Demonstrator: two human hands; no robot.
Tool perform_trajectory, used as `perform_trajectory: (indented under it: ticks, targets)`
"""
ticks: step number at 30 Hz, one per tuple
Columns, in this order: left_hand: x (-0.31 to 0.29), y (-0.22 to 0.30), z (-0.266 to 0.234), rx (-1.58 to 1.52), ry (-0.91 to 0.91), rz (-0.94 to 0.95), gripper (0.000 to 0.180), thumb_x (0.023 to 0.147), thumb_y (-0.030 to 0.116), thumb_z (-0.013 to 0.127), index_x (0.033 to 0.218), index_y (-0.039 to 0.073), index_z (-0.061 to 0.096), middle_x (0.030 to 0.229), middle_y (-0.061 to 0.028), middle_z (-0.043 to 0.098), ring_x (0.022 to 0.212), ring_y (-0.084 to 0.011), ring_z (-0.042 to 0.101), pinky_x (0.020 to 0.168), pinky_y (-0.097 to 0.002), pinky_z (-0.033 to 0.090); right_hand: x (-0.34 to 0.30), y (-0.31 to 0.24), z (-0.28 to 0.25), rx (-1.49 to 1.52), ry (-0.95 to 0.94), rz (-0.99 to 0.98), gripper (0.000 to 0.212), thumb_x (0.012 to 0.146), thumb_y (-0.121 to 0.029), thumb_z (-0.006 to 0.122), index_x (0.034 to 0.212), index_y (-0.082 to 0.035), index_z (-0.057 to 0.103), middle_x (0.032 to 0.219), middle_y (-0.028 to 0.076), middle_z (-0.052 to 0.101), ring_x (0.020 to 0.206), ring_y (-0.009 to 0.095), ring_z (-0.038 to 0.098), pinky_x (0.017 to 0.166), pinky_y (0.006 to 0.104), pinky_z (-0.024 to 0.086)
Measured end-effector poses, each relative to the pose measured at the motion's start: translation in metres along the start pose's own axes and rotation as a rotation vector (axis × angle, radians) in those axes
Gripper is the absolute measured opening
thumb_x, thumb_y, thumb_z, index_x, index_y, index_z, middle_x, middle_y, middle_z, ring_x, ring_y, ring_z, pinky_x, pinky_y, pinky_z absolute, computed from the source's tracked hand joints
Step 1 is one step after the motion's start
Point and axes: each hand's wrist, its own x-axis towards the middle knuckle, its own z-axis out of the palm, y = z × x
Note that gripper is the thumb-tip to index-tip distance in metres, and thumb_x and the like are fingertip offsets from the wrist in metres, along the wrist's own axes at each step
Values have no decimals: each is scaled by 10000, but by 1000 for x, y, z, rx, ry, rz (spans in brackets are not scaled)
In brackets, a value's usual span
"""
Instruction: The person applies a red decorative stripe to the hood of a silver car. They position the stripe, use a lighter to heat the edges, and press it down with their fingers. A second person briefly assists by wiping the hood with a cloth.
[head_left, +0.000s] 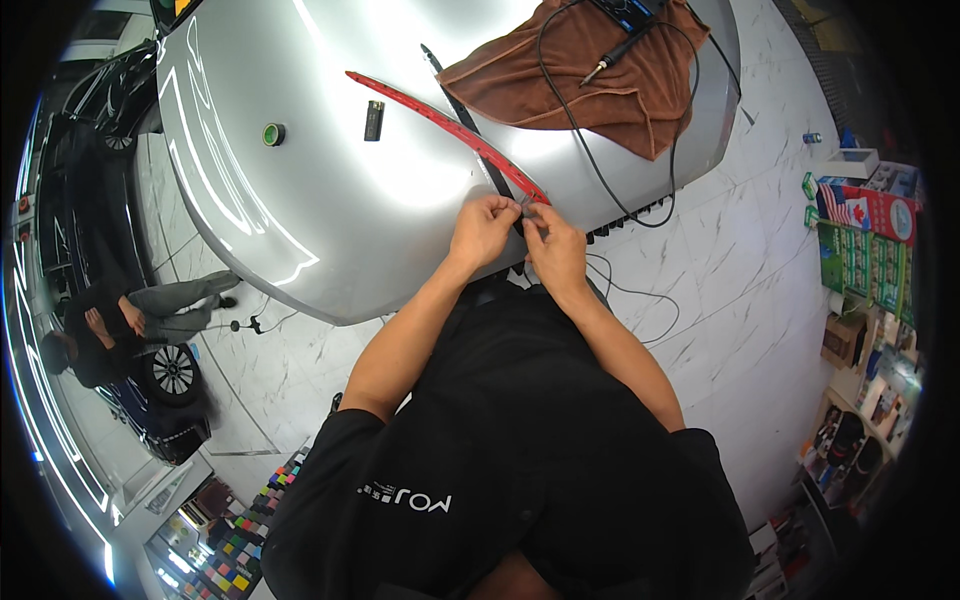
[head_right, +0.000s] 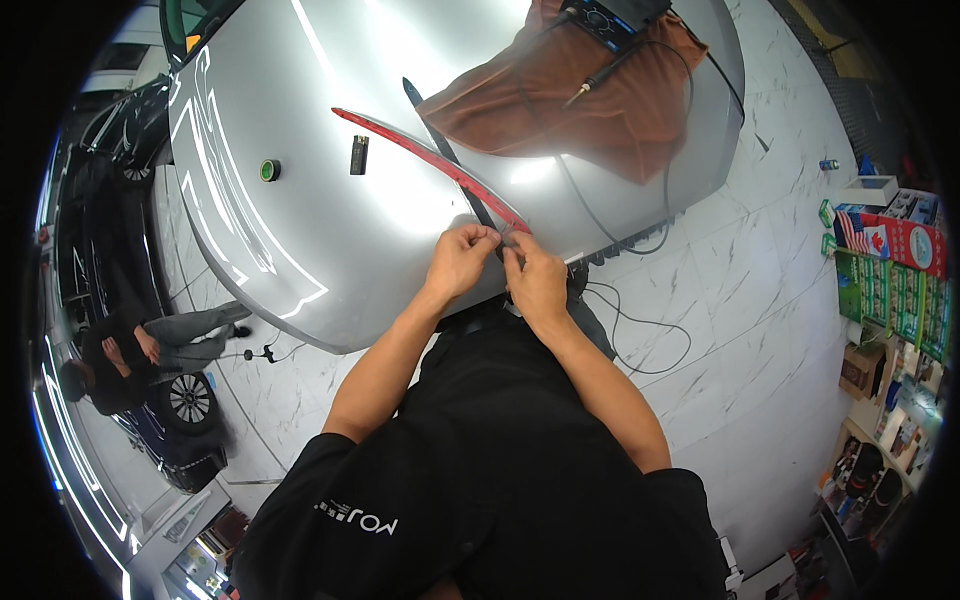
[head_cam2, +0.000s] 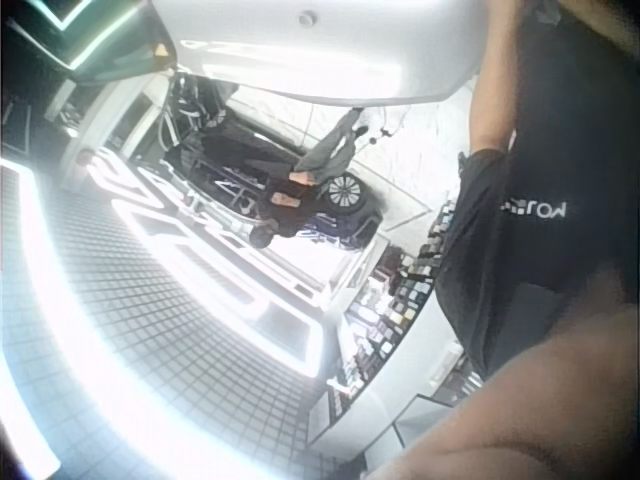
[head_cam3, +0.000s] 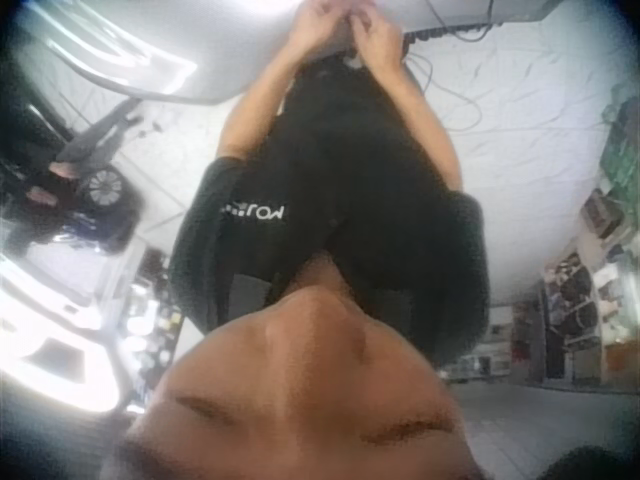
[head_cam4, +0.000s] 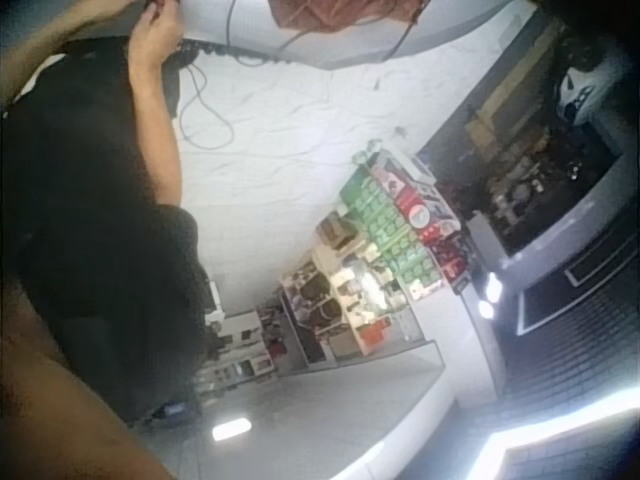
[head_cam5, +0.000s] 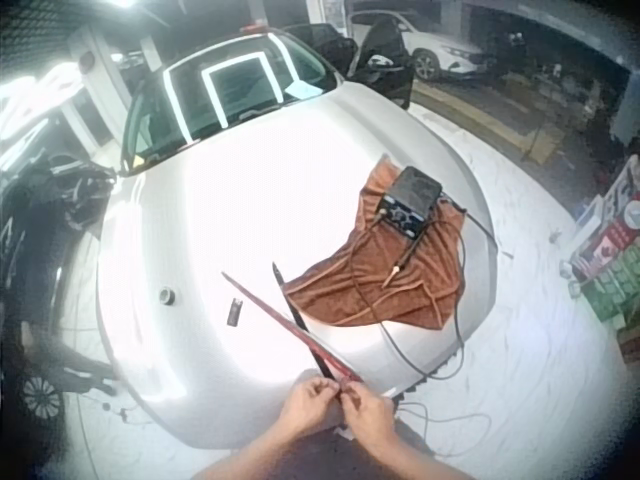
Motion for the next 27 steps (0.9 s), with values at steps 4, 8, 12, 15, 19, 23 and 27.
perform_trajectory:
  ticks: [4, 8, 12, 15, 19, 23, 27]
  targets:
    - [1, 0, -2, -13, -12, -7, 214, 1043, 187, 742, 1049, -18, 800, 775, -18, 723, 660, -86, 593, 600, -304, 473, 1, 4, 4, 89, 13, 13, 216, 1039, -86, 753, 1230, 13, 768, 945, 134, 837, 584, 179, 763, 547, 328, 586]
    - [7, -12, -3, -39, -24, 10, 213, 1042, 180, 737, 1067, -18, 809, 808, -27, 745, 681, -89, 613, 621, -299, 489, 0, -2, 6, 167, 17, 36, 182, 1042, -83, 758, 1193, 13, 786, 930, 112, 837, 578, 154, 749, 539, 309, 574]
    - [5, -1, -5, -4, -35, 0, 216, 1031, 181, 737, 1069, -16, 815, 830, -42, 763, 711, -107, 643, 656, -309, 513, 1, -2, 6, 178, 25, 41, 163, 1043, -85, 757, 1167, 13, 797, 892, 101, 829, 570, 152, 744, 534, 303, 564]
    - [1, 14, -7, 166, -41, 34, 246, 1029, 206, 724, 1049, -23, 810, 850, -59, 777, 728, -136, 667, 679, -331, 528, 1, -2, 6, 160, 37, 32, 156, 1049, -92, 748, 1153, 11, 801, 861, 112, 818, 570, 158, 748, 534, 305, 562]
    - [7, 23, -8, 88, -82, -144, 214, 1015, 189, 721, 959, -10, 777, 770, -13, 664, 655, -142, 569, 615, -333, 450, 1, -4, 6, 142, 49, -22, 159, 1053, -97, 736, 1153, 9, 799, 856, 134, 807, 575, 174, 755, 539, 312, 564]
    - [14, 38, -12, -172, -125, -485, 148, 998, 136, 709, 882, 46, 726, 674, 51, 478, 566, -110, 412, 519, -320, 347, 1, -1, 8, 109, 75, -125, 162, 1046, -88, 735, 1157, 15, 792, 904, 141, 811, 595, 188, 766, 545, 319, 566]
    - [22, 27, -19, -534, -201, -762, 171, 1000, 125, 691, 832, 95, 676, 669, 68, 408, 564, -75, 339, 500, -282, 282, 2, 2, 8, 108, 70, -142, 158, 1046, -83, 733, 1155, 19, 786, 933, 145, 810, 600, 194, 766, 547, 324, 566]
